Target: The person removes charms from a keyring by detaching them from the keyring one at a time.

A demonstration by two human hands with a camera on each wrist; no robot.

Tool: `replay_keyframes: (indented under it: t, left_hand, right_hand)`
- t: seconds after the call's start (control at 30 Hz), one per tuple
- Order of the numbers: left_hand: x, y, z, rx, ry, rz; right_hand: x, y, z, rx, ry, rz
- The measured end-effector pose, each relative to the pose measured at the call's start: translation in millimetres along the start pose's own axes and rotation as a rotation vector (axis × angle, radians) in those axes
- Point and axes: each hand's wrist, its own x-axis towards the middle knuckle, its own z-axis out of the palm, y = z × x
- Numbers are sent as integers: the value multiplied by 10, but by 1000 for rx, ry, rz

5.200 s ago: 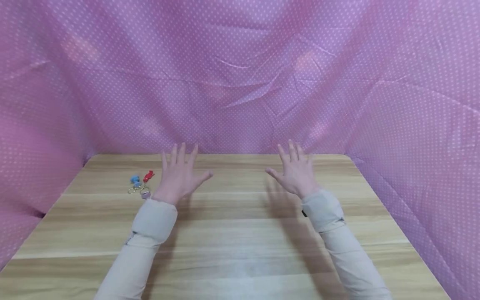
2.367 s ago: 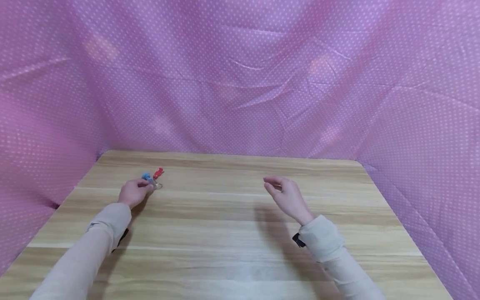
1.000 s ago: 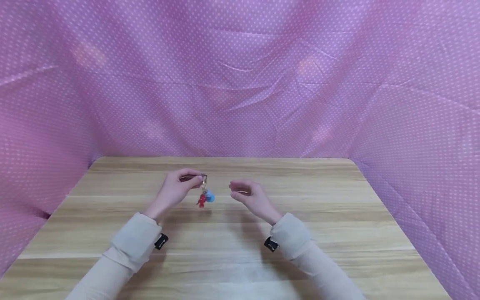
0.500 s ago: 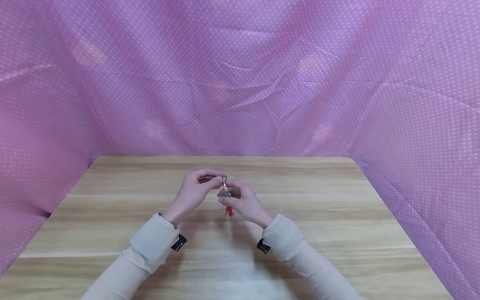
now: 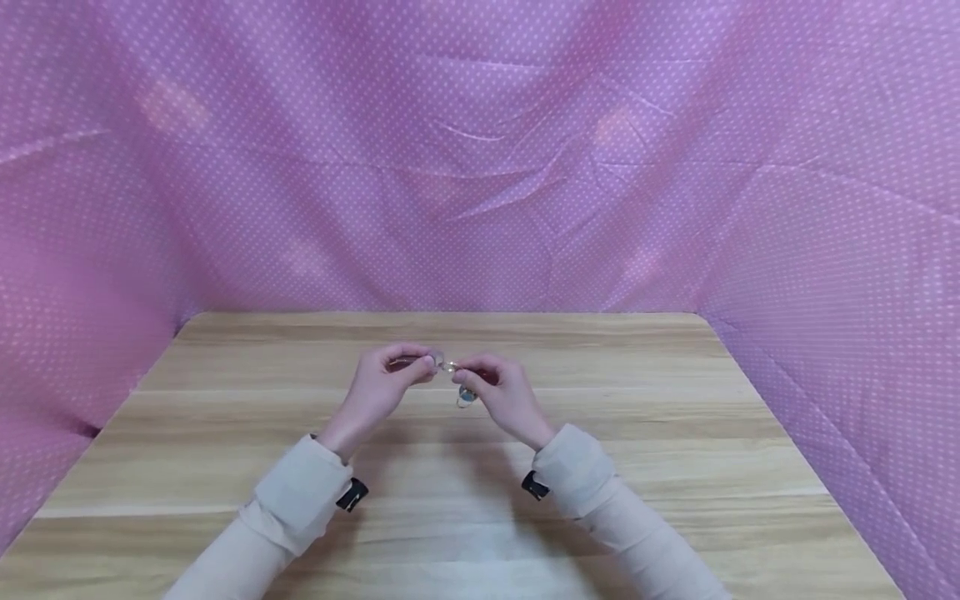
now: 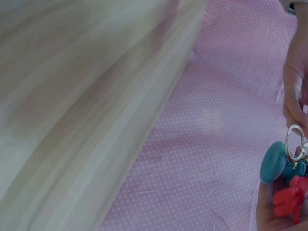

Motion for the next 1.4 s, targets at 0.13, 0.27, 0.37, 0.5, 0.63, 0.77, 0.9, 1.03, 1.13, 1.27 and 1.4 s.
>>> replay_keyframes:
  t: [0.13,0.27,0.37,0.5,0.63,0.77,0.9,1.03,1.13,1.27,1.4]
  left_hand:
    - [-15,-33,20,-12,-3,-26]
    - [-35,-72,38,-24,-29,-38]
    - [-49,-106,47,-46,-65,-38]
    - [-56,-142,58,-43,-104,-29]
    - [-65,-151,73,10,-121,-14]
    - [-84,-137,95,39,-101,-7]
    - [-123,-132,108,54,-31,20]
    - [-149,-134,120,63,60,101]
    - [-152,-130,133,68,100,153]
    - [-141,-128,147,67,119,189]
    - [-141,-124,155,71,124,201]
  right_hand:
    - [17,33,-36,-15,24,6]
    - [31,-9,-50,1,37,-7]
    - [43,-46,-42,21,32,-13]
    - [44,-112,-28,41,7,24]
    - [37,-185,-23,49,-23,48]
    - [20,-182,-23,57,-39,26]
    - [4,-119,-6,44,-63,4]
    - [-2,-67,19,20,-95,-7]
    - [-12,-52,28,7,-114,-17]
    - [-56,-150,23,-40,-131,-6]
    - [-75,-190,26,-97,-120,-10]
